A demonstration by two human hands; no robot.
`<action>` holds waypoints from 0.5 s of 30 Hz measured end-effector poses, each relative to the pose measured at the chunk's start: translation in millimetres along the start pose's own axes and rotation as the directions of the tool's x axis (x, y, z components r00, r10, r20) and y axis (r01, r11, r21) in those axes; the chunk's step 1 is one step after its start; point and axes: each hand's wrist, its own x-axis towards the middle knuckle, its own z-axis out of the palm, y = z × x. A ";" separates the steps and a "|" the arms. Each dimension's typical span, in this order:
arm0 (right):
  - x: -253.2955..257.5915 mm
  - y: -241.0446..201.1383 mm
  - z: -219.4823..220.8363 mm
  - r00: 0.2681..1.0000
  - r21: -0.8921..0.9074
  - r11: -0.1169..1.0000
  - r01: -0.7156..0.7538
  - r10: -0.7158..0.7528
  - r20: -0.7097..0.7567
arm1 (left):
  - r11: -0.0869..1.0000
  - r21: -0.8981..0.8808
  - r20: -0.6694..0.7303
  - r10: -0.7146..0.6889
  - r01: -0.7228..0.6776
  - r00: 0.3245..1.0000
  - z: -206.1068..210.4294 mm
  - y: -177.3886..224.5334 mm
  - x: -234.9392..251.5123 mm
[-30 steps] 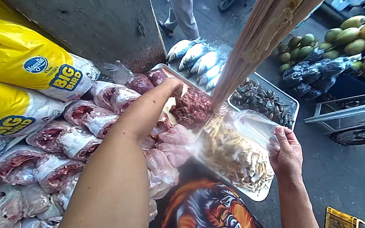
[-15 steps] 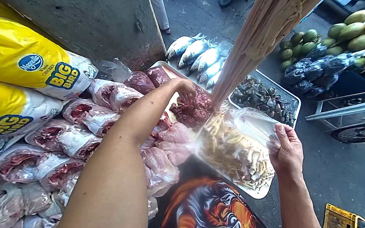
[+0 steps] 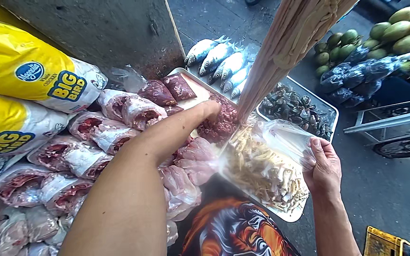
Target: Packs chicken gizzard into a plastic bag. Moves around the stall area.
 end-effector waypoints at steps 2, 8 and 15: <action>2.2 2.4 -2.0 1.000 0.004 1.000 0.009 -0.009 0.010 | 0.999 0.044 -0.021 -0.014 0.015 1.000 14.4 10.7 -0.1; 2.1 3.4 -1.3 0.999 0.010 1.000 0.005 -0.005 0.033 | 0.917 -0.391 -0.045 0.068 -0.080 0.997 -23.1 -17.1 -24.3; 2.1 1.3 5.7 0.999 0.007 1.000 -0.020 0.019 0.051 | 0.355 -0.899 -0.183 0.231 -0.258 0.956 -43.1 -27.6 -71.9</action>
